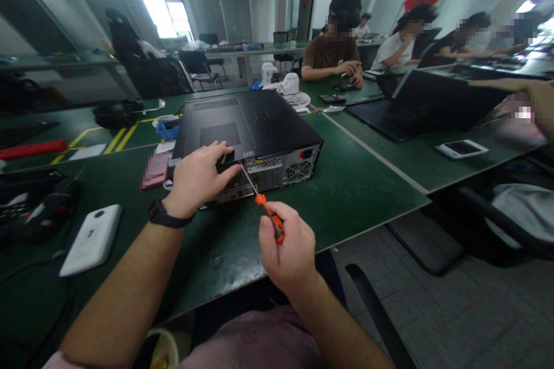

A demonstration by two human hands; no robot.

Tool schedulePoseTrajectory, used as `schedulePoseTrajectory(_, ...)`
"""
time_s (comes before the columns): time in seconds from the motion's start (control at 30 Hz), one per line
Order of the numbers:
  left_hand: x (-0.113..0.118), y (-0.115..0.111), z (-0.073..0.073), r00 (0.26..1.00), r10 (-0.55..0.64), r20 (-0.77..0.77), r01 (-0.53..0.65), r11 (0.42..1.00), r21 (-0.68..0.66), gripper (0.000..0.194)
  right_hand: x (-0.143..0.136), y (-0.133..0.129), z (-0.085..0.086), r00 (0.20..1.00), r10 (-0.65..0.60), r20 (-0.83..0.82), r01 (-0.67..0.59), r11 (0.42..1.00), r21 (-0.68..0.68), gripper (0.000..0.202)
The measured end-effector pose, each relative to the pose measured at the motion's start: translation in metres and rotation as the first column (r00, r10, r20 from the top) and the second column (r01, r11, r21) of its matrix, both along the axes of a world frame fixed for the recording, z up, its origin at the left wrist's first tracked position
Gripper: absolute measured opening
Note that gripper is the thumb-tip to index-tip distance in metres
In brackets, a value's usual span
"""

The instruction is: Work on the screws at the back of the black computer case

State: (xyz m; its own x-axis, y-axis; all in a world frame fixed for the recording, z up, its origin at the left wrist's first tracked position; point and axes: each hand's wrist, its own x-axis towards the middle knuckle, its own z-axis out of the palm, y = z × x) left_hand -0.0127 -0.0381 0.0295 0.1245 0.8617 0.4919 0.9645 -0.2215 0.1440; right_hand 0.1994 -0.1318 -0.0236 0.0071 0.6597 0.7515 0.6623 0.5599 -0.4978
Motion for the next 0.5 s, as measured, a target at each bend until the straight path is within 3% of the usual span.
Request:
schedulePoseTrajectory(0.17, 0.0008, -0.0009, 0.0015, 1.000, 0.005, -0.001, -0.005, 1.000, -0.013, 0.036, -0.0032, -0.0007, 0.0023, 0.999, 0.036, -0.019, -0.035, 0.999, 0.025, 0.030)
schedulePoseTrajectory(0.4, 0.0005, 0.0000, 0.0006, 1.000, 0.023, 0.002, -0.023, 0.999, -0.030, 0.037, -0.0021, -0.0017, 0.0002, 0.999, -0.043, -0.009, 0.043, 0.999, -0.012, 0.018)
schedulePoseTrajectory(0.5, 0.0004, -0.0001, 0.0005, 1.000, 0.020, 0.005, -0.020, 0.999, -0.025, 0.037, -0.0009, -0.0025, 0.0015, 1.000, 0.012, -0.017, -0.013, 1.000, -0.018, 0.024)
